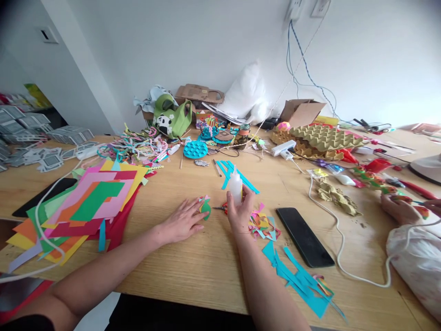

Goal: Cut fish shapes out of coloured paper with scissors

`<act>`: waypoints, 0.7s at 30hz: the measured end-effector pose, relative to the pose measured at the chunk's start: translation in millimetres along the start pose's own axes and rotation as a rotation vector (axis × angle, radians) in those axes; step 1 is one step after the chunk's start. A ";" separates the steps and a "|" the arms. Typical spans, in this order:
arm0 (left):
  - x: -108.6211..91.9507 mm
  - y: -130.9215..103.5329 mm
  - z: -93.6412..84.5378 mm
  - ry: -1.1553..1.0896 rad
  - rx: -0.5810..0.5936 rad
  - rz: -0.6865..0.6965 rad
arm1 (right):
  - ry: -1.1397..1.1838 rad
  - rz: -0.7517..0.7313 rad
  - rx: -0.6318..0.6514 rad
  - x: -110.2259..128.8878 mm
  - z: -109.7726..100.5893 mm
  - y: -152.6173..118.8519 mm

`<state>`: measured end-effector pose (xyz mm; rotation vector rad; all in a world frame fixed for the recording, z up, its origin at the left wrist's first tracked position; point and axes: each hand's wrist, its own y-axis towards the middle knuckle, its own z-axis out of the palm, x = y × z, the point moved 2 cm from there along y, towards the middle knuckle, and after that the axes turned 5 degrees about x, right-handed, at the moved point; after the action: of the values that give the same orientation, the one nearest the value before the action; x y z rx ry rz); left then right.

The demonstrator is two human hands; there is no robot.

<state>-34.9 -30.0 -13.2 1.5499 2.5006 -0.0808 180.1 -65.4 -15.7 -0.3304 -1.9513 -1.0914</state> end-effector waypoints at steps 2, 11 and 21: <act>0.9 0.2 1.8 0.004 0.019 -0.011 | -0.004 -0.006 0.020 -0.2 0.5 1.6; 0.6 3.1 7.6 -0.018 -0.083 -0.014 | -0.124 0.036 0.276 -17.4 10.0 11.6; 2.5 2.6 17.2 -0.041 -0.123 -0.021 | -0.432 0.109 0.488 -45.4 54.3 110.8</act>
<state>-31.3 -29.2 -30.3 1.4589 2.4415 0.0375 241.6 49.9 -2.0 -0.4192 -2.4689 -0.4671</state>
